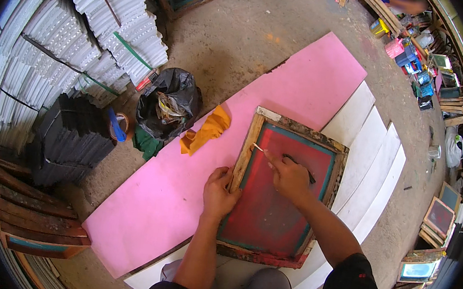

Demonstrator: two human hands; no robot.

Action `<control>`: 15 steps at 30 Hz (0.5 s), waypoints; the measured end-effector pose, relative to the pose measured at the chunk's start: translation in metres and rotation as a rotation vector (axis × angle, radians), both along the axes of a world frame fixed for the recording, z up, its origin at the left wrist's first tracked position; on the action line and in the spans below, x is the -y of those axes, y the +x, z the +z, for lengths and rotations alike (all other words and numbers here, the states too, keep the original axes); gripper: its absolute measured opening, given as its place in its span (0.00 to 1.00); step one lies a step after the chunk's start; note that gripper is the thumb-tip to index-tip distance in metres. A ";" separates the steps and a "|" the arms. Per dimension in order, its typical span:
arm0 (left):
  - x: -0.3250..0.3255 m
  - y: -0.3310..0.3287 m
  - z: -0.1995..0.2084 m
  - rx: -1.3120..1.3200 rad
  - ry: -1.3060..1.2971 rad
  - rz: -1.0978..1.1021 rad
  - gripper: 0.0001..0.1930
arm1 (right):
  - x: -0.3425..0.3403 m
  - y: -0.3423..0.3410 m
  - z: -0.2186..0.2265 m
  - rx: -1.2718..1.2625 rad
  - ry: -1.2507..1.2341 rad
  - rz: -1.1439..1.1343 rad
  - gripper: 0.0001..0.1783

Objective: The person sits on the floor and uses a small metal tool to scrape and clean the wooden frame of a screen printing frame. They work along the edges and corners, removing debris or old material from the frame's surface.

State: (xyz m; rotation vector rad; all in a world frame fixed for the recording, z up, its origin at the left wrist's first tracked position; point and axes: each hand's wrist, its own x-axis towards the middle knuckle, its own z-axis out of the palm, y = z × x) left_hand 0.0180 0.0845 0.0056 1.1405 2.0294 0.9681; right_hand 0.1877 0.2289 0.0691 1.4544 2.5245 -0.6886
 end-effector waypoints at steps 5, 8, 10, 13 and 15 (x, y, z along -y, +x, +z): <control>-0.002 0.001 0.000 -0.020 0.002 -0.028 0.33 | -0.011 0.020 -0.048 -0.566 -0.377 -0.220 0.22; 0.001 -0.002 -0.001 -0.001 -0.018 -0.044 0.35 | -0.018 0.010 -0.013 -0.568 -0.863 -0.567 0.21; -0.001 -0.001 0.001 0.014 -0.013 -0.045 0.35 | -0.017 0.012 -0.016 -0.578 -0.827 -0.550 0.21; -0.002 0.000 0.000 0.014 -0.006 -0.037 0.36 | -0.008 0.022 -0.051 -0.532 -0.282 -0.178 0.22; -0.001 -0.001 0.002 0.011 -0.016 -0.031 0.36 | -0.001 0.016 -0.036 -0.358 0.084 0.015 0.22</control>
